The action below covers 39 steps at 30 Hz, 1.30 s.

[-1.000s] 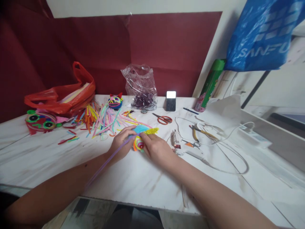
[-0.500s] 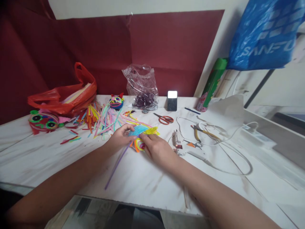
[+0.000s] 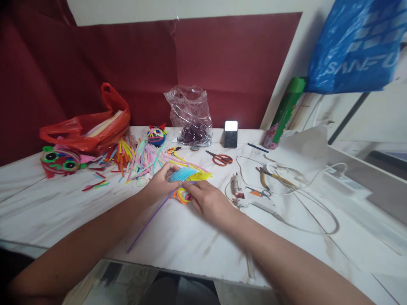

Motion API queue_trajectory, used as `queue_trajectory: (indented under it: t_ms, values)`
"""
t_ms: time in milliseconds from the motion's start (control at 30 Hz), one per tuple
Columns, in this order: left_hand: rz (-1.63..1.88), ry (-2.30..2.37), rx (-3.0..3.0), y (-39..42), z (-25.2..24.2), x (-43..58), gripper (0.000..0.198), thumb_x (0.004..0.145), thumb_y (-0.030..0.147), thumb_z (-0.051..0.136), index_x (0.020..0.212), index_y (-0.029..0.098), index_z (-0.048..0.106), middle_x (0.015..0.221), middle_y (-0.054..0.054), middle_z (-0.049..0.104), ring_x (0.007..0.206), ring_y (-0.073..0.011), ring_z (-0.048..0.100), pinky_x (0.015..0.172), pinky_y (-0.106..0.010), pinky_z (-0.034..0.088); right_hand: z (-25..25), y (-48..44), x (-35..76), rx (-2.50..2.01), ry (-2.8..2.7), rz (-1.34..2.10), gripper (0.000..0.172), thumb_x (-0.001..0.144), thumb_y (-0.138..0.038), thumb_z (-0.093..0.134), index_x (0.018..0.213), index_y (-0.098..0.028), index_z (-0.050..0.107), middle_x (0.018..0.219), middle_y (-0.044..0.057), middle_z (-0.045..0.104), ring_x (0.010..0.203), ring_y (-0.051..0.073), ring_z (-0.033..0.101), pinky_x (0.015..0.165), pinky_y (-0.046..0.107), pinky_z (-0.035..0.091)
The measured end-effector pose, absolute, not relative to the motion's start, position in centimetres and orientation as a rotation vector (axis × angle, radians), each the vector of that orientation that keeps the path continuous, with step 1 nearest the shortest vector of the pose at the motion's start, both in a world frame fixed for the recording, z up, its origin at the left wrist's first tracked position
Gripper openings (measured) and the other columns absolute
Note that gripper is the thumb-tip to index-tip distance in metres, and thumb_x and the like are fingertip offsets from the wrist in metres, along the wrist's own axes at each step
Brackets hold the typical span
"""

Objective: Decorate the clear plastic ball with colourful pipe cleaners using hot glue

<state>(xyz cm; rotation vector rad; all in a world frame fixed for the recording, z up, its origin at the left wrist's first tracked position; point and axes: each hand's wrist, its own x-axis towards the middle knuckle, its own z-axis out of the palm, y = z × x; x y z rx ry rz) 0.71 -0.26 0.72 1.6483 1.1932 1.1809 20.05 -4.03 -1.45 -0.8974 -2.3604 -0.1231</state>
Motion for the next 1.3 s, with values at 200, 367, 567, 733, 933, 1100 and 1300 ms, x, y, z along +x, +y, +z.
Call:
queue_trajectory:
  t_ms: [200,367,567,733,933,1100,1300]
  values:
    - [1.186,1.217,1.716,0.2,0.2,0.3,0.033,0.06,0.022,0.065,0.089,0.021,0.049,0.087,-0.001,0.06,0.085,-0.0202,0.059,0.076,-0.033,0.046,-2.2,-3.7,20.1,-0.867,-2.297,-0.134,0.039,0.092,-0.014,0.039,0.128,-0.013,0.054,0.092,0.012,0.063,0.08,0.02,0.061,0.071,0.034,0.055]
    - [1.196,1.18,1.735,0.3,-0.2,0.3,0.035,0.06,0.021,0.066,0.091,0.021,0.05,0.09,-0.001,0.062,0.09,-0.0211,0.06,0.08,-0.034,0.048,-2.1,-3.8,19.8,-0.886,-2.36,-0.265,0.042,0.094,-0.016,0.037,0.132,-0.012,0.054,0.087,0.011,0.061,0.073,0.02,0.058,0.065,0.034,0.054]
    - [1.151,1.153,1.722,0.6,0.2,-0.1,0.039,0.058,0.026,0.071,0.093,0.021,0.053,0.094,-0.001,0.061,0.093,-0.0214,0.059,0.084,-0.034,0.046,-2.1,-3.9,19.6,-0.839,-2.327,-0.19,0.04,0.094,-0.018,0.037,0.128,-0.011,0.056,0.088,0.012,0.063,0.076,0.021,0.061,0.067,0.034,0.054]
    - [1.144,1.073,1.727,1.5,-0.3,-0.5,0.038,0.059,0.025,0.072,0.092,0.021,0.052,0.095,-0.001,0.061,0.097,-0.0202,0.058,0.088,-0.033,0.045,-2.5,-3.6,19.7,-0.9,-2.117,0.131,0.021,0.094,-0.02,0.042,0.101,-0.019,0.062,0.083,0.007,0.069,0.074,0.017,0.064,0.068,0.03,0.053]
    - [1.125,0.96,1.641,2.8,-1.0,-1.9,0.037,0.063,0.027,0.069,0.095,0.02,0.051,0.096,-0.001,0.062,0.096,-0.018,0.06,0.087,-0.031,0.045,-1.3,-3.4,20.2,-1.068,-1.852,0.47,0.021,0.091,-0.032,0.045,0.078,-0.021,0.057,0.062,0.0,0.063,0.055,0.014,0.058,0.056,0.025,0.046]
    - [1.102,0.876,1.516,3.6,-1.5,-3.1,0.035,0.066,0.028,0.068,0.096,0.021,0.054,0.099,0.0,0.064,0.094,-0.0177,0.062,0.082,-0.029,0.046,0.4,-1.8,21.9,-1.241,-1.623,0.567,0.032,0.089,-0.043,0.044,0.068,-0.021,0.054,0.052,-0.002,0.057,0.05,0.013,0.052,0.055,0.025,0.042]
    - [1.122,0.836,1.392,3.9,-2.1,-3.3,0.041,0.064,0.029,0.067,0.102,0.021,0.054,0.11,-0.004,0.066,0.099,-0.022,0.063,0.086,-0.034,0.048,-0.4,0.2,22.8,-1.329,-1.362,0.845,0.043,0.085,-0.057,0.045,0.059,-0.022,0.049,0.042,-0.006,0.042,0.04,0.011,0.04,0.044,0.024,0.033]
